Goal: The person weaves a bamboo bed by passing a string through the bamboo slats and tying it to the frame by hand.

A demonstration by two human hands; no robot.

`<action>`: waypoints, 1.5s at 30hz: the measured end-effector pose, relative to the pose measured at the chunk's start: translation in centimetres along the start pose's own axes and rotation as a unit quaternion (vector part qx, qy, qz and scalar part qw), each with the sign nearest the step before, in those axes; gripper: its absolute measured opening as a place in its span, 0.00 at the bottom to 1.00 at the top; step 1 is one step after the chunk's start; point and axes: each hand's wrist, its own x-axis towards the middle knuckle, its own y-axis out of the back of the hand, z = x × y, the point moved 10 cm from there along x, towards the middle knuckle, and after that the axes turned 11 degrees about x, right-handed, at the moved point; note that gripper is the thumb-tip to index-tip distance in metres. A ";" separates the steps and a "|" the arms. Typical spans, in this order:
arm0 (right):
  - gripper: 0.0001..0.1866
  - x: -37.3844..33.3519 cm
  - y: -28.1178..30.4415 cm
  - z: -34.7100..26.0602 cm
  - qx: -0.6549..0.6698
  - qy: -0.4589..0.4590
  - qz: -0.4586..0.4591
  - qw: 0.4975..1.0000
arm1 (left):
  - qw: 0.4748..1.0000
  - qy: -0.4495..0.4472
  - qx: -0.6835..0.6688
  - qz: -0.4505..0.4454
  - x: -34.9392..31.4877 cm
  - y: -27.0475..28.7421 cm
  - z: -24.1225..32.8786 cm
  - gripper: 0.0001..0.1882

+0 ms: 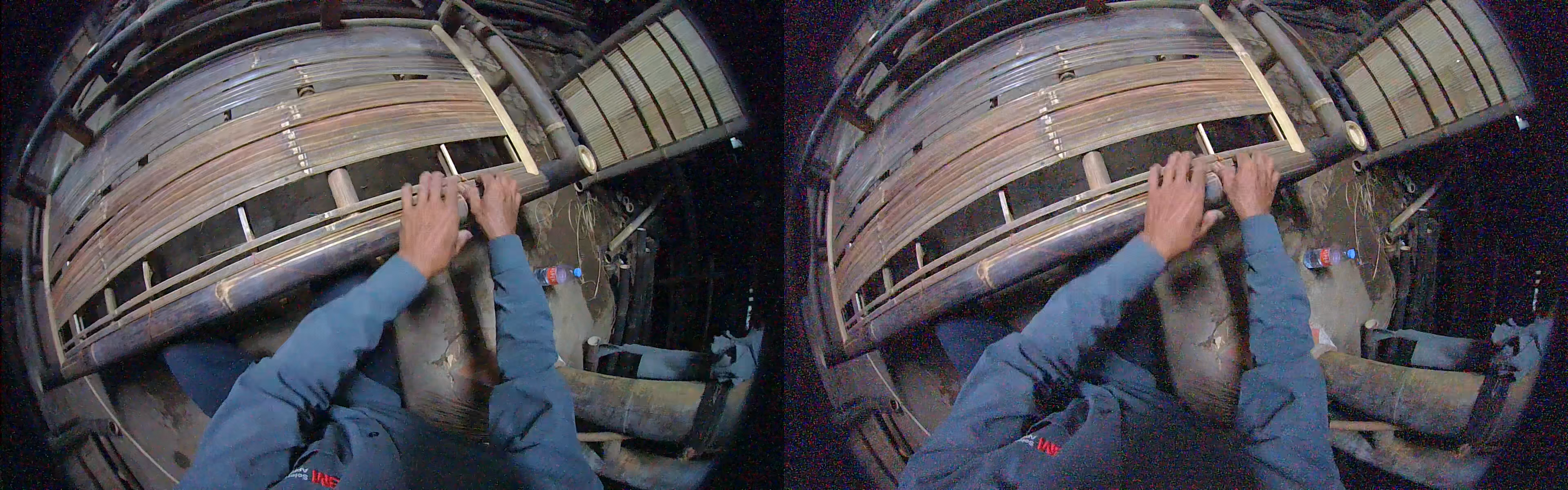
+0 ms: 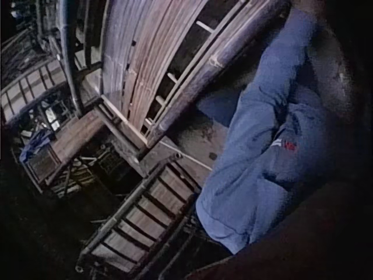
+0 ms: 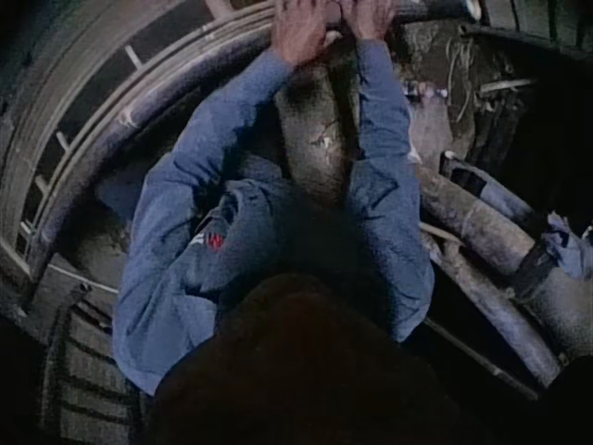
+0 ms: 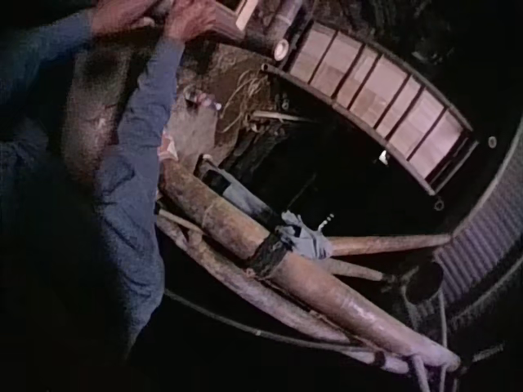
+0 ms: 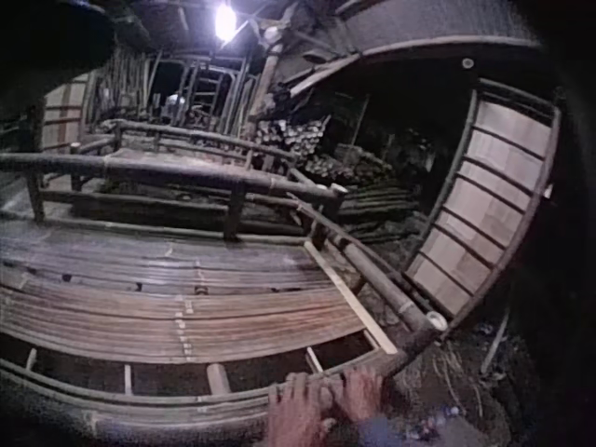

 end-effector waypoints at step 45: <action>0.12 -5.7 17.1 14.6 0.756 -0.117 0.111 0.634 | 0.984 0.099 0.135 0.057 5.8 -4.8 -4.1 0.36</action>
